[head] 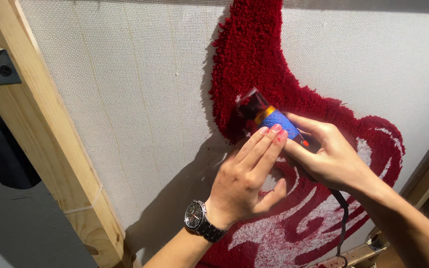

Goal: The person uses a handheld electric trimmer to shave and shape the red pile of a rug stretched on a wooden frame. The person moves the trimmer along the rug's surface, removing excess fibers and refining the edges of a white pattern.

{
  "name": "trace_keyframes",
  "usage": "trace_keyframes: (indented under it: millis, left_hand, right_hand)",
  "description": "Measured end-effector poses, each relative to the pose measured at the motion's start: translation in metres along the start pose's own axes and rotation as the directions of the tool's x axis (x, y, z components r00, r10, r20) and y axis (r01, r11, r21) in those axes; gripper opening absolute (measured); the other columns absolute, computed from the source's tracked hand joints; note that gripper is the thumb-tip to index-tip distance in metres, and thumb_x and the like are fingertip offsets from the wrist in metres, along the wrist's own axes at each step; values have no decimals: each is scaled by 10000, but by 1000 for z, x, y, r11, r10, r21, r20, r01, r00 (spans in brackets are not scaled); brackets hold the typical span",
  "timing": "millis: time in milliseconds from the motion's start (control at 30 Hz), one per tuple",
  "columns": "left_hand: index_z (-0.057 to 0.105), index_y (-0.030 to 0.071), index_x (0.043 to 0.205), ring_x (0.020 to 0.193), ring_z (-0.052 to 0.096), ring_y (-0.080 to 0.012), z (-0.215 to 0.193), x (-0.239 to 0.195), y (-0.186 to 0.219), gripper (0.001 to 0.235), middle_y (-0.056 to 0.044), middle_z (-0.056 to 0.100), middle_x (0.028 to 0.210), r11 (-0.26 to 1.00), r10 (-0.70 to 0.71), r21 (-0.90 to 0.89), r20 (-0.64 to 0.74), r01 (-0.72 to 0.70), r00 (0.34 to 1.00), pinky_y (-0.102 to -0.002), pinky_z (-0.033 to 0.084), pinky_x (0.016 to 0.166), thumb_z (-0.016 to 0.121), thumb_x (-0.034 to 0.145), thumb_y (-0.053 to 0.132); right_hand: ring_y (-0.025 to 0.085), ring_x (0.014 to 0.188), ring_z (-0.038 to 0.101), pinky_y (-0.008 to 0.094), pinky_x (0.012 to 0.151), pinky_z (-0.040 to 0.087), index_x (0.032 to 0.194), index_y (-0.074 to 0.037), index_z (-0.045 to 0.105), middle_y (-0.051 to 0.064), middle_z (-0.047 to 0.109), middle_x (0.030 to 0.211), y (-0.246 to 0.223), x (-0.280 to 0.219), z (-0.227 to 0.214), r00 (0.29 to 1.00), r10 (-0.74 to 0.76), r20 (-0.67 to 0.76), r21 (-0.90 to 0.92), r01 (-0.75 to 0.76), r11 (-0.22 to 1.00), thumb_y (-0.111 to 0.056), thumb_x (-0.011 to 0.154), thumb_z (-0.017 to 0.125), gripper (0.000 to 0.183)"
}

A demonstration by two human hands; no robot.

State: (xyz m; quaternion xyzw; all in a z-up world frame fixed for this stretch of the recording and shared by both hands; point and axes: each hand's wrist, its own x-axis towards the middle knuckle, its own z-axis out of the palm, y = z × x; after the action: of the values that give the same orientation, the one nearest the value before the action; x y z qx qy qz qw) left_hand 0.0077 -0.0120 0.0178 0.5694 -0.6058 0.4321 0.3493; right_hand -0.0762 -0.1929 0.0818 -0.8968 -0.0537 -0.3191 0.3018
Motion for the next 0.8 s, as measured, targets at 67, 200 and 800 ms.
trace_keyframes:
  millis: [67,200,800]
  left_hand:
    - [440,-46,1534,1504,504,-406,-2,0,-1,667,-231,496,1591,1000,-1,6,-1,1,1000,-454,448,1268,631,961,238]
    - [433,-49,1535,1505,508,-413,-6,4,-2,675,-236,493,1592,1000,2,1,-8,-2,1000,-451,448,1274,642,951,215]
    - [405,-26,1562,1540,481,-403,-22,10,-11,708,-220,454,1630,999,-1,42,-17,2,1000,-461,411,1318,612,939,239]
  right_hand:
    - [110,1224,656,275,1058,505,1421,-35,614,70,706,1398,-8,2,-2,1000,12,10,11,-12,1000,-288,887,694,597]
    - [89,1188,671,265,1025,522,1417,-60,632,38,729,1382,-20,7,-6,998,50,47,14,-51,999,-318,883,682,594]
    - [52,1070,680,240,967,547,1349,-85,700,-17,779,1298,-61,21,-9,995,-18,94,48,13,999,-298,923,644,480]
